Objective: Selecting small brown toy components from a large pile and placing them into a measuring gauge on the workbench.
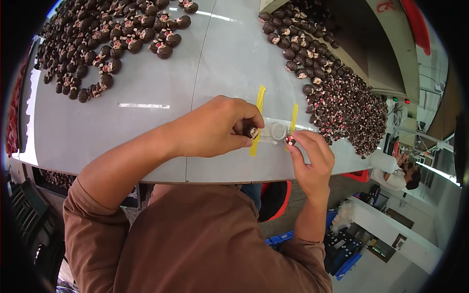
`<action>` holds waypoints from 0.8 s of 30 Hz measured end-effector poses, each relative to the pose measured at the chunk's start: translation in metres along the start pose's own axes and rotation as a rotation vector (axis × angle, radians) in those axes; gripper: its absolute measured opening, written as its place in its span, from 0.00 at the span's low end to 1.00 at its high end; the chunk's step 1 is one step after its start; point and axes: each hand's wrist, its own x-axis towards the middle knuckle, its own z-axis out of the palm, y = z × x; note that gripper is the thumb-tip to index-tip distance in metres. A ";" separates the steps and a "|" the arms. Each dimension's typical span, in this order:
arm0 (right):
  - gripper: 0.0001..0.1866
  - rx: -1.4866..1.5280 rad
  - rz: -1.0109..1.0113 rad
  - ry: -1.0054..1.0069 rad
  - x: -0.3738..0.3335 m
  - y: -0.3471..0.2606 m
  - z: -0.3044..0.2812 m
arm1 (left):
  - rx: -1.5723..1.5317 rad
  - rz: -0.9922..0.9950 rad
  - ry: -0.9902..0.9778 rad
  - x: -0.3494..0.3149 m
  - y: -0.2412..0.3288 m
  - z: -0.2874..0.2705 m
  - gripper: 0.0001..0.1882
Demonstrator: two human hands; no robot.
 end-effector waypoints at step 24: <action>0.15 -0.224 -0.144 -0.115 0.021 -0.013 -0.001 | 0.060 0.015 0.055 0.000 -0.003 0.005 0.16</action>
